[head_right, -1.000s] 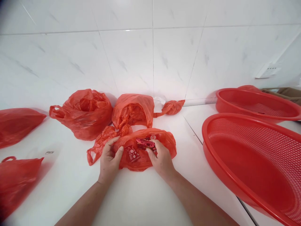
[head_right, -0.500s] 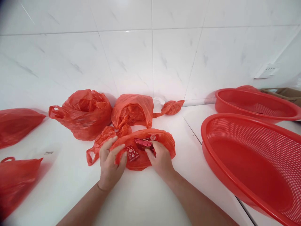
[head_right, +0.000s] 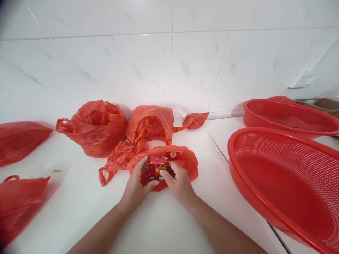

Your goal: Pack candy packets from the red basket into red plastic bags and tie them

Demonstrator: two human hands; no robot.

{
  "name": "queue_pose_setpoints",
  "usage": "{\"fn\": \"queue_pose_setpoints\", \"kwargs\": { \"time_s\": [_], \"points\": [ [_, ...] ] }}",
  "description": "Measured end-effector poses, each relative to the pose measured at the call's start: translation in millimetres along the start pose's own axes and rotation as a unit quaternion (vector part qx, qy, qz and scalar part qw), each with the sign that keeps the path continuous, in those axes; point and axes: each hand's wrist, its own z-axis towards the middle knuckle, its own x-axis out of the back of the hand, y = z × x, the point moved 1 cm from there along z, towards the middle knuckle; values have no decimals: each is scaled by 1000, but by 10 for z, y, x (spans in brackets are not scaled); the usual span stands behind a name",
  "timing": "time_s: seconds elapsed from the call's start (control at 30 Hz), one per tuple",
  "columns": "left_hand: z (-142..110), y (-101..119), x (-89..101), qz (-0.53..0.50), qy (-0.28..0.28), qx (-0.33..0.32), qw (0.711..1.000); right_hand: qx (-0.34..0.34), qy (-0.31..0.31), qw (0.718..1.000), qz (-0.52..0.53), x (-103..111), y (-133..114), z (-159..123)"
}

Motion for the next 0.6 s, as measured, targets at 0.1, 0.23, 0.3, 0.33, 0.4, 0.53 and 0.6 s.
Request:
{"fn": "queue_pose_setpoints", "kwargs": {
  "time_s": [0.1,0.23,0.3,0.33,0.4,0.53,0.6],
  "points": [
    [-14,33,-31,-26,-32,-6,999,-1,11,1000,1,-43,-14,-17],
    [18,237,-63,-84,-48,7,995,53,43,996,-56,-43,-14,-33],
    [61,365,-68,-160,-63,37,985,109,44,990,-77,-32,-27,-49],
    [88,425,-68,-208,-70,59,974,145,40,985,-87,-29,-36,-59],
    [154,524,-66,-310,-71,111,942,215,39,969,-116,-29,-50,-79],
    [304,623,-35,-460,-13,194,866,259,64,950,-164,-32,-69,-74],
    [375,648,2,-502,21,218,837,248,89,951,-164,-21,-123,-40]
  ]
}}
